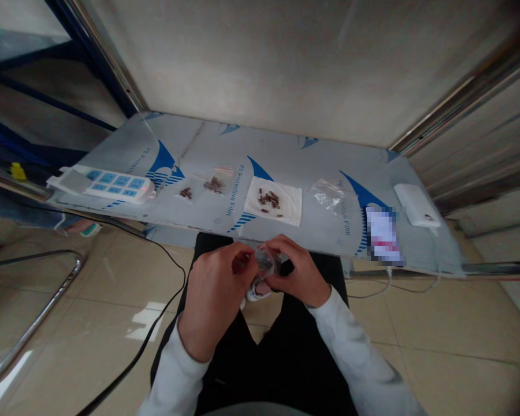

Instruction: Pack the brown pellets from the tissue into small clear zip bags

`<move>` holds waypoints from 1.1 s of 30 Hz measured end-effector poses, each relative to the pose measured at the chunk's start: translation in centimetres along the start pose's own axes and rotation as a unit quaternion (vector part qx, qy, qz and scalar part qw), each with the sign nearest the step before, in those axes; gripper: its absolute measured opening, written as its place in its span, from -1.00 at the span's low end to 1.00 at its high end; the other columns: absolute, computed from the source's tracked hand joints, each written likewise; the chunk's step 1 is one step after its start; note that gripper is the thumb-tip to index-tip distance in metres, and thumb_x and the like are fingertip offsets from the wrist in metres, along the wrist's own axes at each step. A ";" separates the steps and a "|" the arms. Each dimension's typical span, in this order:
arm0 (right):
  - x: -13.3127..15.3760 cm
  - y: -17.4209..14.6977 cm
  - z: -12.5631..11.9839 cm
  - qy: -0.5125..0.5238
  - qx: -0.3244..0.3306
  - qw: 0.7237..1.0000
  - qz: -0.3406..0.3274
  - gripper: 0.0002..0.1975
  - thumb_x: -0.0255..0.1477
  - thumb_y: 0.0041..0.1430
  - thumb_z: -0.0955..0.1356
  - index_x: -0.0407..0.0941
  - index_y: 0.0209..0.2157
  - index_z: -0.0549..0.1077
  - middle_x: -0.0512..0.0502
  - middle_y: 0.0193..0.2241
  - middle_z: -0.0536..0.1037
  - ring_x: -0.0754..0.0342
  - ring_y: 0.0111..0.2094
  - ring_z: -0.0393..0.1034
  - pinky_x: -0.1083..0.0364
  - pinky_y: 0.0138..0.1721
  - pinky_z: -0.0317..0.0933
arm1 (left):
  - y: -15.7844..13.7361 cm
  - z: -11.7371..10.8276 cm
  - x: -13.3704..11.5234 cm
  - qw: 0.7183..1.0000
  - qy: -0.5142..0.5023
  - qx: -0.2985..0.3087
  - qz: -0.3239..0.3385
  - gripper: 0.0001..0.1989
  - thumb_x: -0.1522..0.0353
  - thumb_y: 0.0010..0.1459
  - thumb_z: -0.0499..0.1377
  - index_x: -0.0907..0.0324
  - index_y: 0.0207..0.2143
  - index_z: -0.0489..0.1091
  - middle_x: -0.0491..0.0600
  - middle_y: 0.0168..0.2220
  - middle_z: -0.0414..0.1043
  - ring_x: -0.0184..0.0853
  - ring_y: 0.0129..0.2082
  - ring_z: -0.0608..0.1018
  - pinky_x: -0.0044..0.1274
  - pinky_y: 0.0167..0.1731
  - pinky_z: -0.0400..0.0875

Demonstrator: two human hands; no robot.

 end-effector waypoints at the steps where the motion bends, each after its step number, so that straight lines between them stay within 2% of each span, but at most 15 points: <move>1: 0.1 0.3 0.0 -0.009 0.003 1.000 -0.001 -0.60 -0.54 -0.11 0.43 -0.11 -0.15 0.40 -0.06 -0.26 0.44 0.07 -0.24 0.36 0.12 -0.21 0.25 | 0.1 -0.3 0.0 1.000 -0.004 -0.005 0.002 -0.88 0.31 0.05 0.18 0.09 -0.39 0.52 -0.11 -0.49 0.54 -0.36 -0.51 0.55 -0.60 -0.49 0.33; 6: 0.2 2.8 -1.8 -0.110 0.023 0.993 -0.025 -0.63 -0.46 -0.05 0.42 -0.11 -0.13 0.40 -0.07 -0.26 0.47 0.08 -0.28 0.36 0.12 -0.21 0.23 | 0.8 -1.5 1.5 0.994 -0.095 -0.054 -0.027 -0.83 0.28 0.05 0.19 0.13 -0.32 0.51 -0.10 -0.45 0.55 -0.41 -0.53 0.53 -0.63 -0.51 0.36; 8: -0.7 4.5 -3.3 -0.173 0.031 0.984 -0.029 -0.64 -0.42 -0.01 0.41 -0.12 -0.12 0.41 -0.06 -0.27 0.48 0.09 -0.31 0.37 0.13 -0.23 0.22 | 1.1 -1.3 2.7 0.988 -0.127 -0.079 -0.044 -0.81 0.28 0.05 0.18 0.16 -0.30 0.50 -0.08 -0.44 0.55 -0.41 -0.53 0.52 -0.62 -0.50 0.37; 10: -2.2 6.7 -4.9 -0.255 0.056 0.965 -0.025 -0.66 -0.38 0.01 0.41 -0.12 -0.13 0.42 -0.06 -0.28 0.49 0.07 -0.31 0.37 0.12 -0.23 0.21 | 1.5 -0.2 4.0 0.982 -0.163 -0.078 -0.059 -0.77 0.24 0.07 0.17 0.19 -0.29 0.49 -0.06 -0.43 0.55 -0.40 -0.52 0.52 -0.61 -0.49 0.37; 13: -5.1 10.1 -6.9 -0.403 0.121 0.907 0.003 -0.69 -0.37 0.02 0.40 -0.12 -0.14 0.44 -0.08 -0.29 0.51 0.03 -0.27 0.39 0.11 -0.24 0.18 | 1.7 2.5 5.7 0.976 -0.199 -0.046 -0.078 -0.73 0.19 0.10 0.14 0.19 -0.29 0.47 -0.05 -0.44 0.53 -0.38 -0.52 0.52 -0.59 -0.50 0.36; 16: -7.3 12.7 -7.8 -0.529 0.191 0.826 0.043 -0.66 -0.36 0.03 0.39 -0.12 -0.12 0.45 -0.13 -0.22 0.53 -0.03 -0.20 0.39 0.08 -0.25 0.14 | 1.7 5.2 6.7 0.973 -0.215 -0.009 -0.083 -0.73 0.18 0.13 0.10 0.19 -0.33 0.45 -0.06 -0.47 0.51 -0.39 -0.54 0.50 -0.59 -0.51 0.33; 19: -8.1 14.2 -7.4 -0.605 0.252 0.753 0.057 -0.67 -0.38 0.03 0.40 -0.15 -0.12 0.45 -0.22 -0.17 0.52 -0.09 -0.14 0.37 0.03 -0.22 0.11 | 1.5 6.6 7.2 0.973 -0.214 -0.001 -0.081 -0.75 0.21 0.18 0.03 0.18 -0.40 0.37 -0.10 -0.53 0.42 -0.41 -0.56 0.45 -0.60 -0.51 0.27; 22: -8.0 15.0 -6.3 -0.641 0.284 0.711 0.045 -0.70 -0.45 0.04 0.39 -0.20 -0.14 0.46 -0.29 -0.17 0.52 -0.14 -0.10 0.36 -0.02 -0.17 0.07 | 1.6 7.0 7.8 0.980 -0.181 -0.032 -0.081 -0.73 0.27 0.23 -0.07 0.16 -0.49 0.23 -0.16 -0.58 0.27 -0.43 -0.55 0.37 -0.61 -0.52 0.18; 25: -7.6 15.4 -5.4 -0.660 0.290 0.692 0.028 -0.70 -0.48 0.03 0.39 -0.22 -0.15 0.47 -0.32 -0.16 0.52 -0.17 -0.07 0.33 -0.06 -0.14 0.05 | 1.7 7.3 8.4 0.983 -0.159 -0.045 -0.080 -0.67 0.26 0.25 -0.12 0.15 -0.56 0.14 -0.18 -0.62 0.15 -0.44 -0.59 0.29 -0.60 -0.54 0.10; 28: -7.4 15.7 -5.0 -0.666 0.290 0.687 0.017 -0.68 -0.49 0.00 0.41 -0.22 -0.15 0.47 -0.32 -0.16 0.52 -0.19 -0.06 0.32 -0.08 -0.11 0.03 | 1.9 7.6 8.7 0.983 -0.161 -0.043 -0.070 -0.60 0.19 0.25 -0.10 0.16 -0.61 0.13 -0.18 -0.65 0.11 -0.45 -0.61 0.25 -0.59 -0.56 0.05; 33: -7.5 15.6 -4.8 -0.686 0.291 0.667 -0.004 -0.68 -0.49 -0.04 0.43 -0.24 -0.17 0.48 -0.31 -0.19 0.53 -0.19 -0.07 0.30 -0.10 -0.11 0.02 | 2.1 7.8 8.8 0.982 -0.174 -0.031 -0.066 -0.56 0.15 0.23 -0.07 0.17 -0.62 0.21 -0.15 -0.65 0.24 -0.44 -0.61 0.31 -0.60 -0.55 0.08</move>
Point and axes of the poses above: each hand's wrist, its own y-axis towards the middle knuckle, its own z-axis out of the palm, x = y × z, the point moved 4 cm from there along y, towards the middle knuckle
